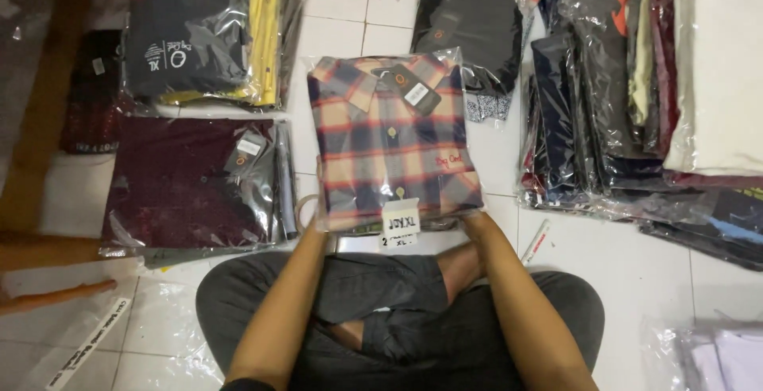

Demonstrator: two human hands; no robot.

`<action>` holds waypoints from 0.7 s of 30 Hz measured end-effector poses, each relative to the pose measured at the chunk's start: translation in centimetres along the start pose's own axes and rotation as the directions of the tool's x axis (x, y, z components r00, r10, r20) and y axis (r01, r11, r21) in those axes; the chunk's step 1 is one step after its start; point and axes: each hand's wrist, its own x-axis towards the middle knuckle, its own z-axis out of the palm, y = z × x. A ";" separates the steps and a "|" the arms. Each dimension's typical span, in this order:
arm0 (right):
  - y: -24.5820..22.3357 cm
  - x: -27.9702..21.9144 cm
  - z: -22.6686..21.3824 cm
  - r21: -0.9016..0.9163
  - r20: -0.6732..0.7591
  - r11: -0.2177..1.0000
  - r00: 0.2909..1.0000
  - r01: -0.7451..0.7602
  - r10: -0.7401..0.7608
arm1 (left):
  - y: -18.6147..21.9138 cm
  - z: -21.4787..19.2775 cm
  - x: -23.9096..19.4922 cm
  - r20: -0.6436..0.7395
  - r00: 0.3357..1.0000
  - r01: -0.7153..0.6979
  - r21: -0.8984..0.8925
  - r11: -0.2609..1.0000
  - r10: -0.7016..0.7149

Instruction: The person sits on the floor surrounded by packaged shirts, writes on small white labels with a marker, and attaches them to the plastic packaging using clear tape. They handle several shirts, including a plaid shirt and a black shirt, moving them aside or stacking them after labeling.

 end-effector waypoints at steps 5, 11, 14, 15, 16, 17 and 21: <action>-0.3 0.2 0.8 0.031 0.007 0.999 1.000 0.017 -0.017 | 0.7 -0.7 0.0 -0.009 1.000 -0.018 0.005 1.000 0.018; -0.6 -0.4 1.1 0.097 -0.003 0.995 1.000 0.027 -0.027 | 2.1 -2.1 -0.3 0.012 0.997 0.078 0.002 0.997 -0.078; -4.7 -8.6 4.7 0.134 -0.012 0.991 1.000 -0.014 0.016 | -1.4 -6.1 4.6 0.015 0.984 0.176 0.040 0.984 -0.177; -6.8 -12.6 6.3 0.155 -0.007 0.986 0.998 -0.055 0.057 | -3.5 -7.9 6.9 -0.007 0.986 0.165 0.093 0.982 -0.165; -5.9 -12.3 5.8 0.155 -0.009 0.986 0.998 -0.055 0.057 | -2.7 -6.9 4.8 -0.006 0.986 0.166 0.093 0.982 -0.166; -5.2 -12.0 5.3 0.292 0.016 0.948 0.991 -0.129 0.130 | -1.9 -5.9 2.7 -0.069 0.997 0.050 0.230 0.972 -0.035; -7.8 -17.2 7.8 0.591 0.146 0.757 0.960 -0.277 0.237 | -2.7 -6.4 3.8 -0.150 0.989 0.033 0.113 0.993 -0.016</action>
